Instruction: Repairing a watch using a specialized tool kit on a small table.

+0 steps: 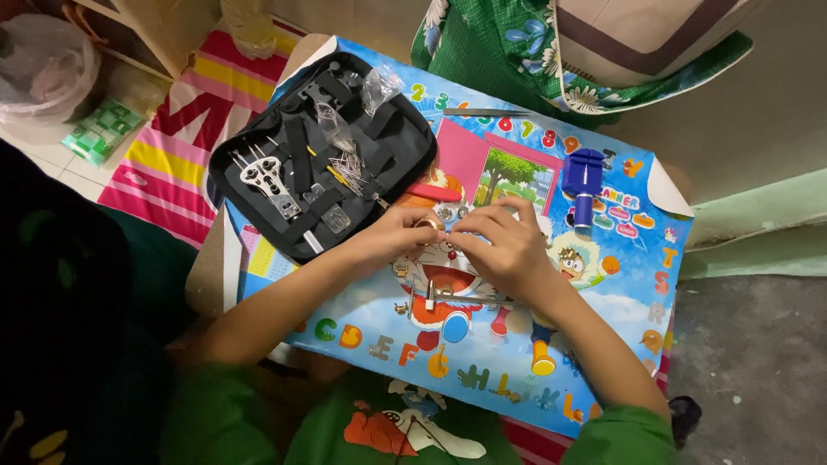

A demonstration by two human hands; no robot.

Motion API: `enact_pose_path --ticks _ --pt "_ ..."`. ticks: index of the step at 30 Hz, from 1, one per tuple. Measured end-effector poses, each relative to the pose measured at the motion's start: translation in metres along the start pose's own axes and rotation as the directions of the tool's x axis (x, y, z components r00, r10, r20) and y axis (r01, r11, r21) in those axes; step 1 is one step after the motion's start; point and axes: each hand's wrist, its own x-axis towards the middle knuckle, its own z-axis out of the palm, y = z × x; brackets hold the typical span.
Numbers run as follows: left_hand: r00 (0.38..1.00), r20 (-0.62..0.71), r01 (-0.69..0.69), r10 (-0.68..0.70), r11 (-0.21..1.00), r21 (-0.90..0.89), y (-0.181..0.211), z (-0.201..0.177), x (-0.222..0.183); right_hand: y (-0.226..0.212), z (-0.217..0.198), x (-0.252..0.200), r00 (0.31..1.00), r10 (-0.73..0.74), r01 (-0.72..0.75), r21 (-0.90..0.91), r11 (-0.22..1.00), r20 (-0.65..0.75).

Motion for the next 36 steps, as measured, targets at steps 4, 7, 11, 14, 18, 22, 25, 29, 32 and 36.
enact_pose_path --ticks 4,7,11,14,18,22,25,29,32,36 --pt "1.000 -0.016 0.006 -0.005 0.998 0.066 0.010 0.005 -0.005 -0.002 0.003 0.001 1.000 0.022 -0.022 0.001 1.000 -0.020" --pt "0.999 -0.039 0.010 -0.007 0.998 0.057 0.007 0.007 -0.006 -0.005 0.004 -0.001 0.999 0.013 -0.014 -0.017 1.000 -0.032" --pt "0.996 -0.084 0.014 -0.011 0.999 0.032 0.003 0.006 -0.003 -0.005 0.004 0.001 0.999 0.024 -0.024 -0.006 1.000 -0.045" --pt "0.994 -0.105 0.001 0.000 1.000 0.007 0.002 0.006 -0.002 -0.005 0.003 0.003 0.998 0.022 -0.022 0.002 1.000 -0.054" --pt "0.997 -0.077 -0.019 0.019 1.000 0.005 0.006 0.009 -0.006 -0.006 0.004 0.000 0.998 0.050 -0.049 0.031 0.998 -0.037" --pt "0.998 -0.060 -0.014 0.013 1.000 -0.015 0.015 0.013 -0.012 -0.006 0.006 -0.003 0.999 0.046 -0.045 0.023 0.999 -0.024" --pt "0.999 -0.053 0.000 -0.001 1.000 -0.008 0.012 0.014 -0.012 -0.005 0.008 -0.006 0.999 0.040 -0.039 0.020 0.999 -0.021" --pt "0.998 -0.056 -0.014 0.012 1.000 -0.025 0.008 0.011 -0.011 -0.006 0.009 -0.005 0.999 0.029 -0.029 0.039 0.999 -0.020" --pt "0.998 -0.052 -0.024 0.023 1.000 -0.016 0.004 0.009 -0.010 -0.006 0.010 -0.007 0.999 0.040 -0.038 0.055 0.998 -0.026" --pt "0.998 -0.057 -0.028 0.028 1.000 0.004 -0.005 0.001 -0.003 -0.004 0.009 -0.006 0.998 0.047 -0.045 0.060 0.997 -0.034"
